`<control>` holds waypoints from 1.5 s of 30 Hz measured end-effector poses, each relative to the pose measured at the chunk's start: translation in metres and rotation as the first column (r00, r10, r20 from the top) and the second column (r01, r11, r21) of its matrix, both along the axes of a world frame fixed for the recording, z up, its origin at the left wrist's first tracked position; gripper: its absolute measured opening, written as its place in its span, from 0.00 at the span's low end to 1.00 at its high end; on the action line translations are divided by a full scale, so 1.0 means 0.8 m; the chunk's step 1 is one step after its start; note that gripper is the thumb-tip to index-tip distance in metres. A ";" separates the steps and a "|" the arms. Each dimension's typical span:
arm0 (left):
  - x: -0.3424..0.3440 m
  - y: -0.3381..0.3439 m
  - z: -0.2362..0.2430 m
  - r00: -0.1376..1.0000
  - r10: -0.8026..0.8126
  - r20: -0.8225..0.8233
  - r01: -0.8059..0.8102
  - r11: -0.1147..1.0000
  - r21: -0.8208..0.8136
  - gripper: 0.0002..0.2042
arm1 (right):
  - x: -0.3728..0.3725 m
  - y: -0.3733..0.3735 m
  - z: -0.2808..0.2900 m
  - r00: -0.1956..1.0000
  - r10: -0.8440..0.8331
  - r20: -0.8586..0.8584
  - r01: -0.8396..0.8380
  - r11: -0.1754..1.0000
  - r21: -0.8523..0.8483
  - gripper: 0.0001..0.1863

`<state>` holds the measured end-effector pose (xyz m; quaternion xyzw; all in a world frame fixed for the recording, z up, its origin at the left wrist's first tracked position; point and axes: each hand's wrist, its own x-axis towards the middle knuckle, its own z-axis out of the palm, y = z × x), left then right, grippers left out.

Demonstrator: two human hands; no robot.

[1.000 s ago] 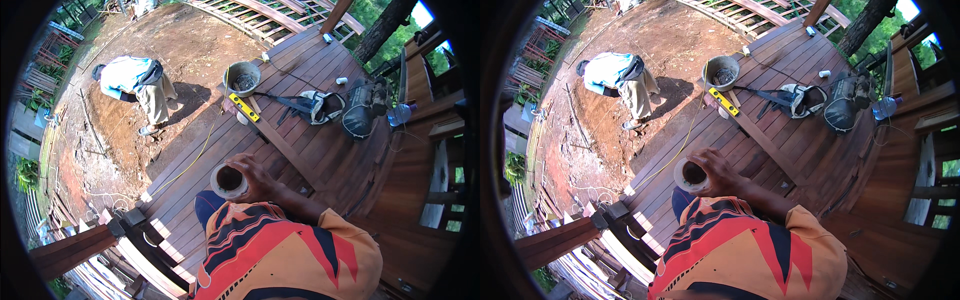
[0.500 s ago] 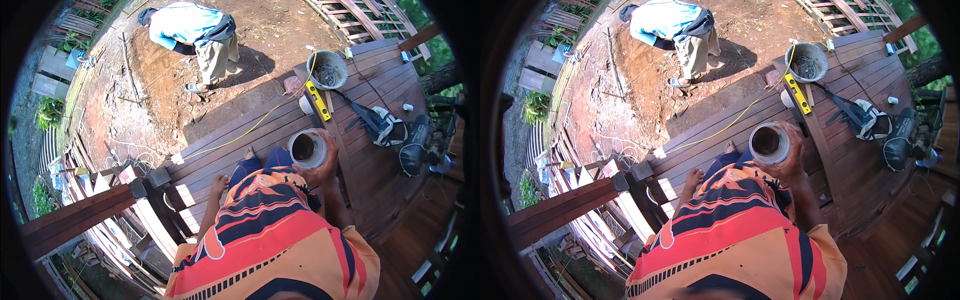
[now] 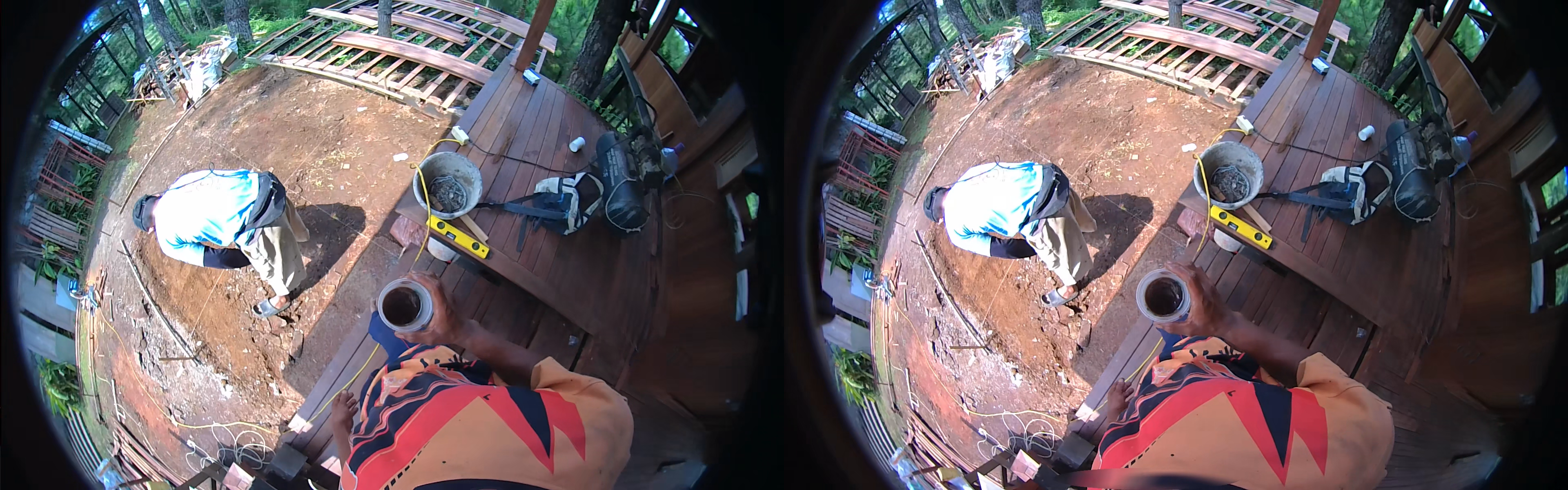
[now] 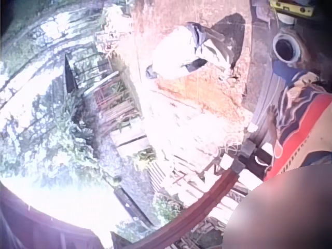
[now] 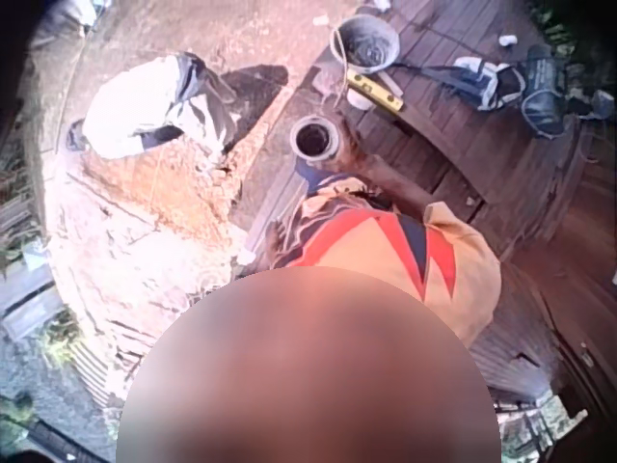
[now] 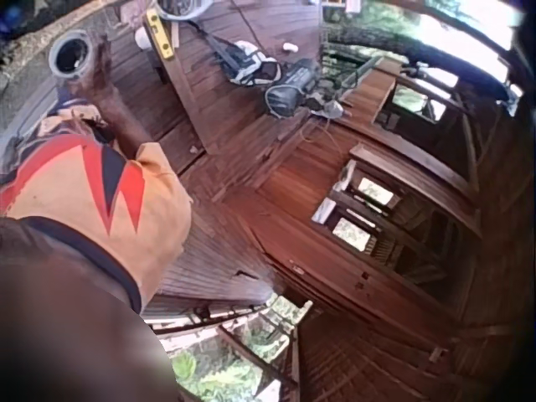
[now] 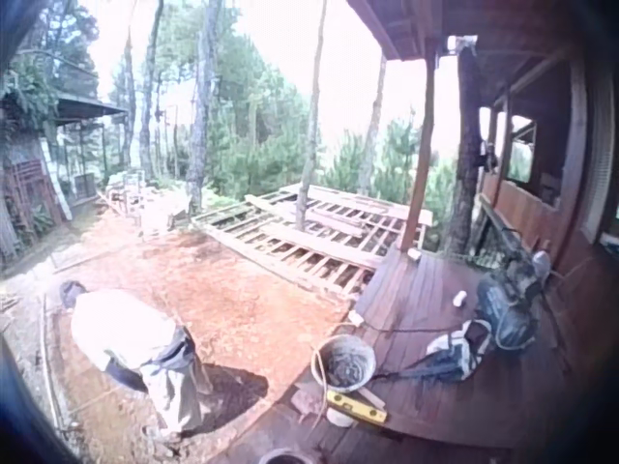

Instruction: The person pours a liquid from a metal flask into a small container, then walks to a wooden structure. They apply glue to the wooden frame and place wooden planks into the gaps, pressing them into place.

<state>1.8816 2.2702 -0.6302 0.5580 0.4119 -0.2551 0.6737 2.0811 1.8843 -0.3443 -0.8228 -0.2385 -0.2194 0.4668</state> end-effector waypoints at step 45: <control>0.914 -0.112 -0.163 0.393 -0.887 0.242 0.915 0.403 -0.007 0.27 | 0.608 -0.053 -0.297 0.782 -0.605 -0.150 0.618 0.784 0.062 0.58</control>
